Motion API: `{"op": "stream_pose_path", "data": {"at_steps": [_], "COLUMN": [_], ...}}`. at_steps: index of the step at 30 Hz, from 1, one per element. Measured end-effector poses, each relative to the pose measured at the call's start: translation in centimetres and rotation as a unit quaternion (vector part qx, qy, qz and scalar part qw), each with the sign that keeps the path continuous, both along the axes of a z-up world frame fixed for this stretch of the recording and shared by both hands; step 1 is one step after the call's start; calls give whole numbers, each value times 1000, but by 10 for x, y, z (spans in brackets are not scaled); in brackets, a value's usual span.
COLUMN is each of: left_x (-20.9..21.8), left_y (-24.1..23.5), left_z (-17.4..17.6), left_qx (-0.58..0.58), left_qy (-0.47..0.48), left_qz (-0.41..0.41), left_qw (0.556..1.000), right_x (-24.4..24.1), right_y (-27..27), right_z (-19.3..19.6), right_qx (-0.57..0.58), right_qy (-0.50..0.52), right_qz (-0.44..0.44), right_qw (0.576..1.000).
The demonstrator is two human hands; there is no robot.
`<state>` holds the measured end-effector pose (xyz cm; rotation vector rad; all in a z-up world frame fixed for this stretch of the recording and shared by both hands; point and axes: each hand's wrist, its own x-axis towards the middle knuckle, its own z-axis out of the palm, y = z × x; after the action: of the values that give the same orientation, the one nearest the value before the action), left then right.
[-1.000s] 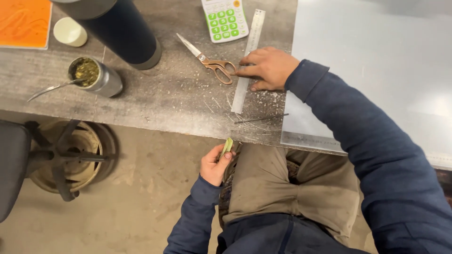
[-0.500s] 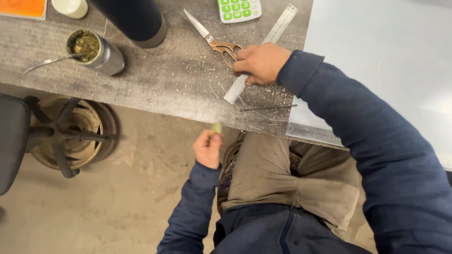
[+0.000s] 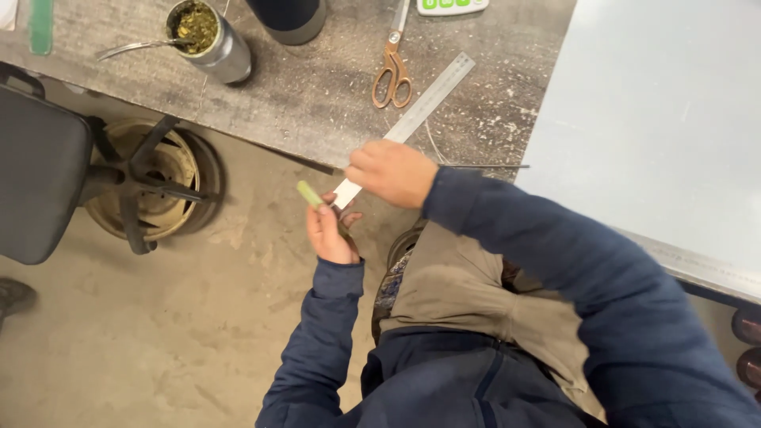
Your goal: Measuring and marking specific dimensions on a large grey sheet using a metal ruler and a marking scribe.
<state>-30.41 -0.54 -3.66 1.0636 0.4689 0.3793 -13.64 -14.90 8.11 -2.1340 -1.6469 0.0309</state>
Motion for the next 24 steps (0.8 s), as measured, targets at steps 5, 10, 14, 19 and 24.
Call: {"op": "stream_pose_path", "data": {"at_steps": [5,10,14,19,24], "left_x": [-6,-12,-5,10,-2], "left_y": [26,27,-26,-106,-148], "left_z": [17,70,90,131,123], "left_qx": [-35,95,94,38,68], "left_qy": [1,-33,-44,-62,-40], "left_qz": [87,5,-106,-313,-375], "left_qw": [996,995,989,947,924], "right_x": [3,8,-33,-86,-121], "right_y": [10,-37,-94,-156,-193], "right_z": [14,119,164,131,115], "right_qx": [-3,258,184,20,23], "right_qy": [-141,-198,-169,35,70], "right_qz": [16,46,17,-261,-361], "right_qw": [990,944,968,965,930]}}
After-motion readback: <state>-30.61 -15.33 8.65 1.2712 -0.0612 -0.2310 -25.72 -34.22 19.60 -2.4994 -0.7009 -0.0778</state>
